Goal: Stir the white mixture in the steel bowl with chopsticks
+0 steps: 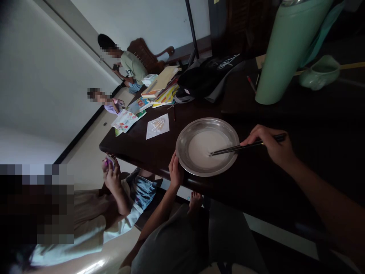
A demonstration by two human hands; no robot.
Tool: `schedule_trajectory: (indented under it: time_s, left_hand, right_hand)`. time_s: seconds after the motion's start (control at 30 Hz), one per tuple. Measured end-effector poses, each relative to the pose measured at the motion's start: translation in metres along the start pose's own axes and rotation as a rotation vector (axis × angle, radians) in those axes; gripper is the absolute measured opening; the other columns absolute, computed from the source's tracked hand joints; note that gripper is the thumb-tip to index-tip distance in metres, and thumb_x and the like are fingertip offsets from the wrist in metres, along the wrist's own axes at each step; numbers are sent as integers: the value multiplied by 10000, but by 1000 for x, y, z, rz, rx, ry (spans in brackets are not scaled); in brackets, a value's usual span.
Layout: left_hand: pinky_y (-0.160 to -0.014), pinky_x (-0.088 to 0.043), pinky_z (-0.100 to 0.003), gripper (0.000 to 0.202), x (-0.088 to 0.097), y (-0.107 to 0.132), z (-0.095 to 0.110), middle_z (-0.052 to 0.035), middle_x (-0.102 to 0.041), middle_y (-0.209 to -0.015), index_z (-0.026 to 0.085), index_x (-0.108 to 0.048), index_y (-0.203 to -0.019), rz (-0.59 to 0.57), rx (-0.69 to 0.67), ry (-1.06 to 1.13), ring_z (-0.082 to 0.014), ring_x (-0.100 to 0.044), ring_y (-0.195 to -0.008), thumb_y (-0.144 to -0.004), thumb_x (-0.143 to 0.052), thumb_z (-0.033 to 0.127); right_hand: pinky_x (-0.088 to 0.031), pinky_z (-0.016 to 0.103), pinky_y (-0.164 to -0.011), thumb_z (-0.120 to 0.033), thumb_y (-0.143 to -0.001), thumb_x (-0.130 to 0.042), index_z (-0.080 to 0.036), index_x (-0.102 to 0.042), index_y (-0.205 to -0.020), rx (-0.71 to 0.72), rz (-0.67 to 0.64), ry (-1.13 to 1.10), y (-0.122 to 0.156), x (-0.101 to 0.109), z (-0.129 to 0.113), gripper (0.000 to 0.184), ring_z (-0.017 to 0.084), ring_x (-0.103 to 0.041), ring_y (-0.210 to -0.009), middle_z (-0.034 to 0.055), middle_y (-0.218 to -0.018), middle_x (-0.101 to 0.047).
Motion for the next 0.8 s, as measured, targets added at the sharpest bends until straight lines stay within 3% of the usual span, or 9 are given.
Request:
schedule_trajectory:
  time_s: [0.1,0.17,0.3,0.37,0.5,0.57,0.73,0.8]
  left_hand:
    - [-1153,-440,-414,665,1,0,0,-134,-741,-1302,165,-752,-1239,3,2,-26,-314,-635,-1302,-877,-587,698]
    - [-1159,-434,-411,651,3,0,-2,-131,-739,-1309,170,-751,-1240,13,8,-36,-314,-621,-1324,-883,-586,688]
    - [-1154,-439,-413,647,3,0,-5,-130,-729,-1329,171,-750,-1242,14,8,-12,-317,-618,-1325,-883,-589,684]
    - [-1146,-445,-413,654,3,0,-3,-133,-729,-1328,165,-752,-1237,16,4,-15,-318,-630,-1307,-879,-593,689]
    - [-1152,-434,-409,675,1,1,2,-135,-738,-1304,159,-746,-1245,-1,3,-49,-318,-618,-1320,-882,-577,703]
    - [-1157,-428,-413,682,0,0,4,-139,-742,-1291,156,-743,-1251,-4,1,-51,-319,-616,-1321,-887,-565,705]
    - [-1148,-439,-413,677,1,-1,2,-139,-745,-1287,162,-754,-1232,6,2,-44,-320,-629,-1303,-874,-584,711]
    - [-1143,-445,-416,686,2,-1,-1,-139,-744,-1291,163,-755,-1229,18,10,-34,-323,-636,-1294,-860,-598,720]
  right_hand:
    - [-549,411,-788,-546,-953,-615,-297,-774,-704,-11,-184,8,3,-21,0,386,245,-731,-809,39,-808,-811]
    - [-548,421,-832,-558,-941,-629,-308,-801,-766,9,-228,39,3,-26,-1,351,250,-726,-875,43,-882,-830]
    - [-530,389,-801,-493,-983,-595,-279,-758,-684,24,-9,43,-1,-2,-2,402,224,-706,-794,37,-785,-809]
    - [-528,371,-736,-477,-993,-582,-270,-730,-644,14,29,-19,0,2,-1,432,213,-701,-721,28,-714,-778]
    - [-545,393,-790,-535,-960,-615,-290,-791,-740,-4,-194,-8,2,-22,3,373,233,-725,-823,35,-847,-815]
    - [-535,416,-850,-545,-945,-636,-305,-814,-807,29,-238,55,2,-26,1,329,246,-713,-904,39,-936,-833]
    - [-514,388,-771,-507,-992,-577,-269,-745,-668,75,39,39,-3,6,-5,436,219,-688,-754,36,-746,-791]
    - [-516,373,-735,-493,-1002,-563,-261,-729,-651,61,5,-10,-2,2,-4,452,212,-691,-725,33,-710,-778]
Point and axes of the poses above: each hand's wrist, its own y-axis away from the middle knuckle, its own x-axis out of the back of the hand, z = x × y, the point moved 8 cm from there along -y, towards the middle knuckle
